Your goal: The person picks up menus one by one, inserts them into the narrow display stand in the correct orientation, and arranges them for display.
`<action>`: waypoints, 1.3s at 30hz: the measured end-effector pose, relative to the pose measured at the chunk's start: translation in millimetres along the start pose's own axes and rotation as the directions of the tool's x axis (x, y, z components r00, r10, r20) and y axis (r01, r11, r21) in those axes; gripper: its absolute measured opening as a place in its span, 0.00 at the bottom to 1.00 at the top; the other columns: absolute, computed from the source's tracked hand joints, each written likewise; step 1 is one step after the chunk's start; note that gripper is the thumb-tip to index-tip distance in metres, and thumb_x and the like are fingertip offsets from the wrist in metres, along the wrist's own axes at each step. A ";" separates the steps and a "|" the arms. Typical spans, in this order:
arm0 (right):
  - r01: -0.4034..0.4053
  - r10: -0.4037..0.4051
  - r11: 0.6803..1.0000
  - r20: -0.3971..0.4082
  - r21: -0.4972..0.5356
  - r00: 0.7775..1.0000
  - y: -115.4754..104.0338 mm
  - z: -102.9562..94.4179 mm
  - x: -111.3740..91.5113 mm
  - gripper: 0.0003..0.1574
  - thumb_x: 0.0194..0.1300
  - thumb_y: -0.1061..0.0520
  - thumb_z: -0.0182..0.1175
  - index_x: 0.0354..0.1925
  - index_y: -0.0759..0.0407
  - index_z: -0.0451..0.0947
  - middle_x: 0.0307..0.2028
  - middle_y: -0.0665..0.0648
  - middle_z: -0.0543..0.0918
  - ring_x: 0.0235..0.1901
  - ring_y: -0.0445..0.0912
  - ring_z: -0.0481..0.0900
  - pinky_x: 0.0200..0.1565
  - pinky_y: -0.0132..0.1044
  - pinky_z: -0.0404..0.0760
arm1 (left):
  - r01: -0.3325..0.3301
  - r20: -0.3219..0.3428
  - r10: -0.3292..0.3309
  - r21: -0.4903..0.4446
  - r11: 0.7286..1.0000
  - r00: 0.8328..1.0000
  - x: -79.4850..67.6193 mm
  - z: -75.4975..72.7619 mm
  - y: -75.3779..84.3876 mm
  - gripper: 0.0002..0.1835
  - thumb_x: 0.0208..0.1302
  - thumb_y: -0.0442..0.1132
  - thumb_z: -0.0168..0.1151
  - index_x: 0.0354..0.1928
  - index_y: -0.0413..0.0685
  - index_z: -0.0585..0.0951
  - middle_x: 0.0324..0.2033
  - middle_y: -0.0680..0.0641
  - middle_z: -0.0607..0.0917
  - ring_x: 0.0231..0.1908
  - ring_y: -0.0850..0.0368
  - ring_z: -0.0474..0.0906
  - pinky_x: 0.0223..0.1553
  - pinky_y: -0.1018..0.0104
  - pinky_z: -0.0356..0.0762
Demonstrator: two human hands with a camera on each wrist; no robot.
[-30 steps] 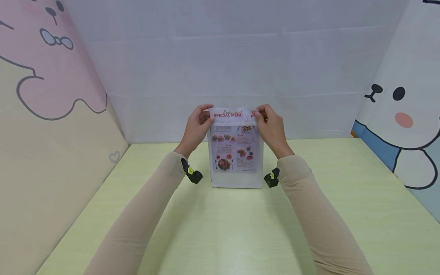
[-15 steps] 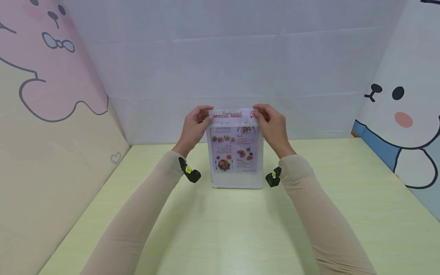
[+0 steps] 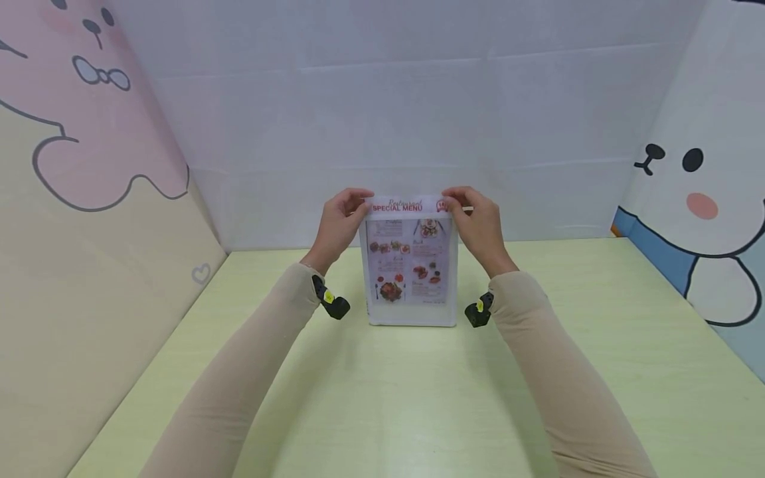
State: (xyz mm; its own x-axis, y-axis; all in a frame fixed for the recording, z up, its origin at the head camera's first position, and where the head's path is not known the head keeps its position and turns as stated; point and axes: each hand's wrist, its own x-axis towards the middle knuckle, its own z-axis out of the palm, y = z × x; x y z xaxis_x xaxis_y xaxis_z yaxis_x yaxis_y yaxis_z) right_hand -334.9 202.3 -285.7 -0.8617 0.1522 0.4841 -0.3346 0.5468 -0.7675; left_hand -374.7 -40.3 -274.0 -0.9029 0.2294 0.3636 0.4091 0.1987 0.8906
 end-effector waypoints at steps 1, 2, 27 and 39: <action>-0.002 0.002 1.000 0.003 0.001 1.000 0.5 0.0 -0.5 0.21 0.71 0.47 0.54 0.52 0.60 0.78 0.47 0.59 0.83 0.42 0.35 0.74 0.40 0.25 0.72 | 0.001 0.000 -0.001 -0.003 1.000 1.000 1.9 0.0 -5.0 0.13 0.71 0.37 0.54 0.53 0.42 0.79 0.49 0.41 0.84 0.48 0.51 0.81 0.49 0.59 0.78; -0.003 0.003 1.000 0.006 0.003 1.000 0.8 0.0 -1.0 0.21 0.71 0.47 0.54 0.52 0.60 0.78 0.47 0.59 0.82 0.42 0.35 0.74 0.41 0.25 0.72 | 0.000 0.001 0.000 -0.006 1.000 1.000 3.6 0.0 -9.4 0.13 0.70 0.37 0.55 0.53 0.42 0.79 0.49 0.42 0.84 0.49 0.52 0.81 0.50 0.59 0.78; 0.001 -0.001 1.000 0.065 -0.007 0.998 6.8 -2.1 -16.2 0.23 0.72 0.46 0.52 0.52 0.62 0.79 0.49 0.61 0.82 0.48 0.43 0.76 0.43 0.21 0.73 | -0.018 0.031 0.018 0.021 1.000 0.999 -10.4 -1.5 -22.9 0.12 0.70 0.42 0.56 0.50 0.46 0.81 0.47 0.48 0.84 0.47 0.58 0.80 0.52 0.60 0.76; 0.039 -0.038 0.999 0.082 -0.006 0.996 13.2 -4.6 -21.1 0.22 0.71 0.47 0.54 0.55 0.58 0.79 0.51 0.60 0.82 0.41 0.28 0.73 0.40 0.24 0.73 | -0.033 0.050 0.032 0.032 0.999 0.998 -13.0 -4.0 -24.4 0.14 0.71 0.42 0.55 0.51 0.44 0.81 0.46 0.46 0.84 0.47 0.55 0.81 0.53 0.58 0.76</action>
State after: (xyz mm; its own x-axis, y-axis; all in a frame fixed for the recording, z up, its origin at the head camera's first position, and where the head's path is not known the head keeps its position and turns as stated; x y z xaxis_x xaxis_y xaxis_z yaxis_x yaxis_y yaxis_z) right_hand -319.3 210.1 -304.2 -0.8768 0.0631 0.4766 -0.3653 0.5571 -0.7458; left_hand -373.6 -52.0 -299.3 -0.8817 0.2830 0.3775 0.4430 0.2212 0.8688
